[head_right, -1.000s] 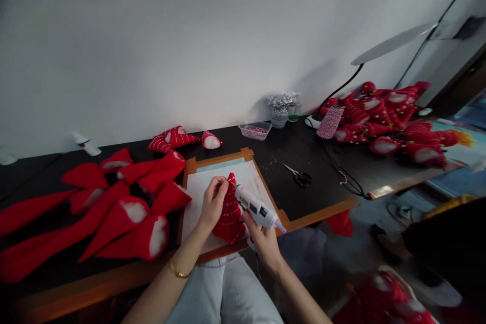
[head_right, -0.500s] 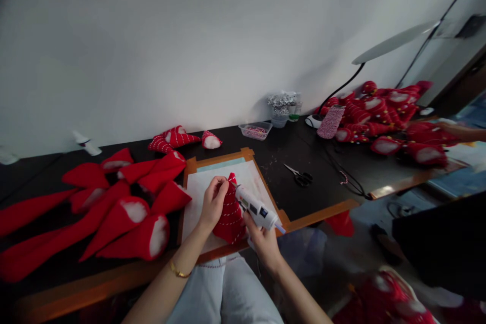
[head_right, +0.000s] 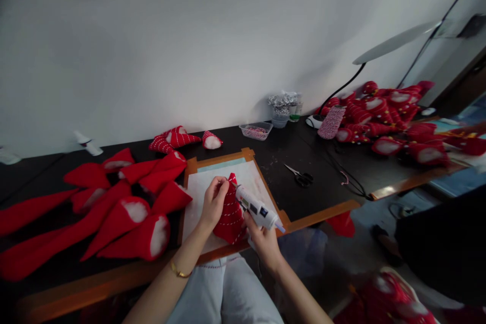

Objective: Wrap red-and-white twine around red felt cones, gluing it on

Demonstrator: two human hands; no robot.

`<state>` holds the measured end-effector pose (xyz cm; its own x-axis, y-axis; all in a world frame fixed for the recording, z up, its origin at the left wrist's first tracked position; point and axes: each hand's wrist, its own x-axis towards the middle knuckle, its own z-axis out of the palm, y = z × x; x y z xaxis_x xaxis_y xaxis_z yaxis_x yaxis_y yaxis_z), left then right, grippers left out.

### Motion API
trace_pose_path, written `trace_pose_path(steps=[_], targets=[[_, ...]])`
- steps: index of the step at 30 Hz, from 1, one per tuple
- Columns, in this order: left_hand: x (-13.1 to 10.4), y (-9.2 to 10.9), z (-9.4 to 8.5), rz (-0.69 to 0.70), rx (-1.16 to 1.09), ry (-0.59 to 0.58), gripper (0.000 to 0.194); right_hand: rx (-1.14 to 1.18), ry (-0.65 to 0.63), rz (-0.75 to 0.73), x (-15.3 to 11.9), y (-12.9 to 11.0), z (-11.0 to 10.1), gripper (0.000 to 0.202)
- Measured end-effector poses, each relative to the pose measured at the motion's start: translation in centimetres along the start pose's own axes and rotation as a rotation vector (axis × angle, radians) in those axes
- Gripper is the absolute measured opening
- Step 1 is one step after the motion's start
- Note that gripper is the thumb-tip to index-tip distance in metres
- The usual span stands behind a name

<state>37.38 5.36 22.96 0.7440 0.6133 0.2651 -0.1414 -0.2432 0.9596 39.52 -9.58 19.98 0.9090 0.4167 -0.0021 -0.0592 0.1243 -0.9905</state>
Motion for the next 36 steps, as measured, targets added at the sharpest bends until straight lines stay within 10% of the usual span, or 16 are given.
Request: trace_pose_path(steps=[20,36], targets=[[-0.1,0.5,0.0,0.014,-0.046,-0.004,0.022,0.005,0.0,0.006,0.0,-0.2,0.0,0.059],[0.0,0.0,-0.2,-0.262,-0.312,-0.059,0.03,0.215,-0.115,0.082,0.6,-0.8,-0.1,0.053]])
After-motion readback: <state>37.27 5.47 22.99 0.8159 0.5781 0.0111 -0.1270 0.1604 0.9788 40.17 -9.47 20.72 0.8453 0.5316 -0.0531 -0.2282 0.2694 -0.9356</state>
